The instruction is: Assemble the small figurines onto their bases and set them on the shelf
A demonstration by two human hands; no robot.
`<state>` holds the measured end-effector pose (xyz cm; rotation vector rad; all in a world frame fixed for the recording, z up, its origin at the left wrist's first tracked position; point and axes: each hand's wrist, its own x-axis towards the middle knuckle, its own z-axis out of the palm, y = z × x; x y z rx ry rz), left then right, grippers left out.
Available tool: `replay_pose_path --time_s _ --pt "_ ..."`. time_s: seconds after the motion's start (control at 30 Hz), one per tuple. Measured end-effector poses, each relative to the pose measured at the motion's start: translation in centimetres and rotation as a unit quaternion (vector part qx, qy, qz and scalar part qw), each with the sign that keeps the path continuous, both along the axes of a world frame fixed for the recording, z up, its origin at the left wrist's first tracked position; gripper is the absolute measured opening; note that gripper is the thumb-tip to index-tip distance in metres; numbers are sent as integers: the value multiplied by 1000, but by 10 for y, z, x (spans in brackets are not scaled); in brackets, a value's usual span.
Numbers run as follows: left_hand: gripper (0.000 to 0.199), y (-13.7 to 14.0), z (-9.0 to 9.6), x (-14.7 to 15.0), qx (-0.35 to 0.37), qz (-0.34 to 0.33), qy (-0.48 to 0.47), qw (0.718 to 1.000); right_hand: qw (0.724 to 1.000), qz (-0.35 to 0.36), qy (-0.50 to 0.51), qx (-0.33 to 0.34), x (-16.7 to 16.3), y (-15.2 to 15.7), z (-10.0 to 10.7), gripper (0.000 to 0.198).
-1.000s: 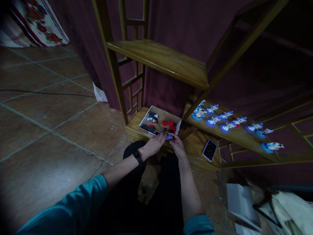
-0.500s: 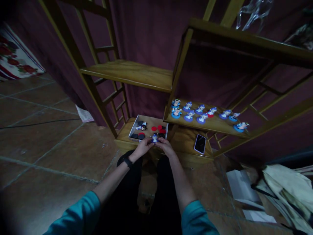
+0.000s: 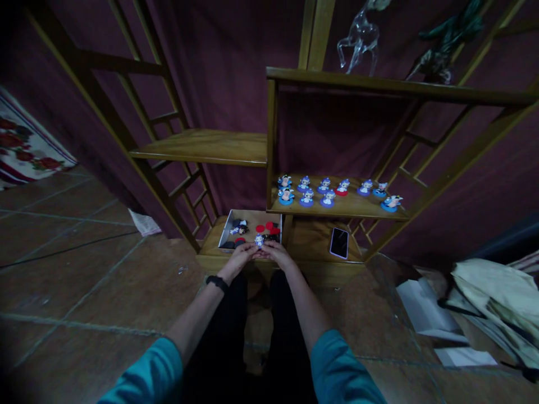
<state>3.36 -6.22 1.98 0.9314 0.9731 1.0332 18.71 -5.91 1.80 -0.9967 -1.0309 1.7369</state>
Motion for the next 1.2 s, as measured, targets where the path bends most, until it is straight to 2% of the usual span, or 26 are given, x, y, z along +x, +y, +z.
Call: replay_pose_path --time_s 0.37,0.83,1.2 --pt "23 -1 6 1 -35 15 16 999 1000 -11 -28 -4 4 3 -2 22" --pt "41 4 1 4 -50 7 74 996 994 -47 -82 -50 3 11 -6 29" --pt "38 7 -2 5 -87 19 68 994 991 -27 -116 -60 3 15 -11 30"
